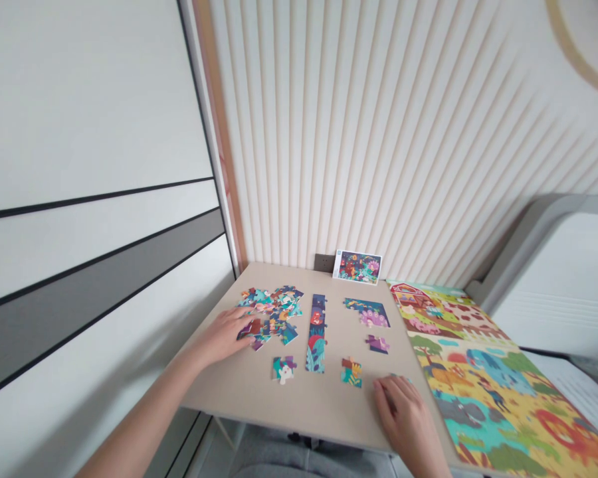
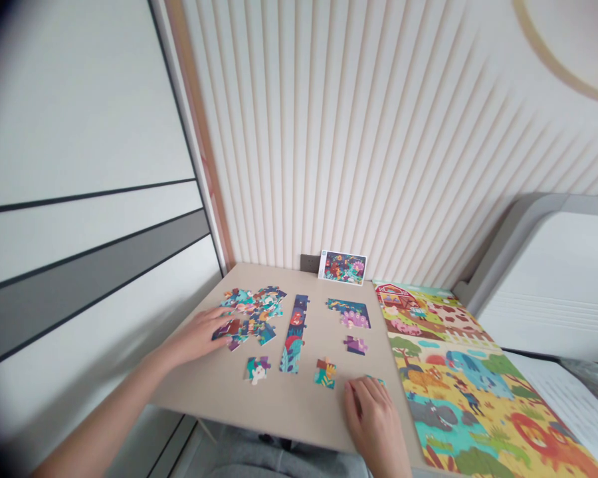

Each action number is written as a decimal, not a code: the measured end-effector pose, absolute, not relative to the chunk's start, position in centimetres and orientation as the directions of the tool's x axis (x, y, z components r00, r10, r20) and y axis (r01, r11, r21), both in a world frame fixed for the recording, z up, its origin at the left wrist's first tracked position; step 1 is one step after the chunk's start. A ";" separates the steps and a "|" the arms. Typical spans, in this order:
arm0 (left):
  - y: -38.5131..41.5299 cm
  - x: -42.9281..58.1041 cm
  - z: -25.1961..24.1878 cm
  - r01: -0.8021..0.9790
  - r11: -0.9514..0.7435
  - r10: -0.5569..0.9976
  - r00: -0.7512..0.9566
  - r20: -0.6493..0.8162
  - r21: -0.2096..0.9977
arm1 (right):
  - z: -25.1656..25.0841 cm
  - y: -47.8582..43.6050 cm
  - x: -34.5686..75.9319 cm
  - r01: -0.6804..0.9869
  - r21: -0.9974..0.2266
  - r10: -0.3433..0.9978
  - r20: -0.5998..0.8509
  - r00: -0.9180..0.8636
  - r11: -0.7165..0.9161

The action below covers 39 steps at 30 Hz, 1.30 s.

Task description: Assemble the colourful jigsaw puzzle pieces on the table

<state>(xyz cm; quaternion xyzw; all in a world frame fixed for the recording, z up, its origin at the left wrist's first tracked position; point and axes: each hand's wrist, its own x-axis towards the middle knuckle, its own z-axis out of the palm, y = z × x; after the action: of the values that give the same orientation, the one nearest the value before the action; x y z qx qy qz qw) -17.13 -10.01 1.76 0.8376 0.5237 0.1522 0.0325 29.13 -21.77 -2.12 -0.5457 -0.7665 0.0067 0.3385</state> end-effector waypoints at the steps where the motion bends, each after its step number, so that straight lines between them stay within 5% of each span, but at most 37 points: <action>1: -9.6 -17.0 1.9 0.860 -0.457 0.887 0.420 0.193 0.227 | -2.0 -21.8 29.1 0.834 -0.381 0.846 0.505 -0.174 0.399; 6: -8.3 -16.9 2.2 0.841 -0.472 0.881 0.456 0.125 0.263 | -1.6 -22.0 28.7 0.847 -0.386 0.869 0.467 -0.162 0.365; 26: -9.2 -14.9 2.1 0.770 -0.511 0.852 0.395 0.345 0.383 | -1.6 -22.0 28.9 0.836 -0.378 0.852 0.490 -0.185 0.399; 35: -9.4 -13.5 2.2 0.475 -0.327 0.942 0.237 0.239 0.817 | -1.3 -22.0 28.8 0.842 -0.379 0.862 0.472 -0.182 0.385; 37: -9.0 -13.6 1.8 0.506 -0.335 0.942 0.206 0.266 0.795 | -1.3 -22.1 28.8 0.841 -0.380 0.865 0.466 -0.186 0.385; 39: -8.5 -13.6 1.2 0.648 -0.399 0.914 0.224 0.338 0.649 | -1.5 -22.0 28.8 0.842 -0.382 0.869 0.458 -0.185 0.381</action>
<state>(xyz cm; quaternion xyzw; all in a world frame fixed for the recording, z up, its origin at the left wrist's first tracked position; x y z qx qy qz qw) -13.56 -8.45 1.15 0.7592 0.5143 0.3511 0.1893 28.80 -21.99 -1.45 -0.5561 -0.7696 0.0216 0.3132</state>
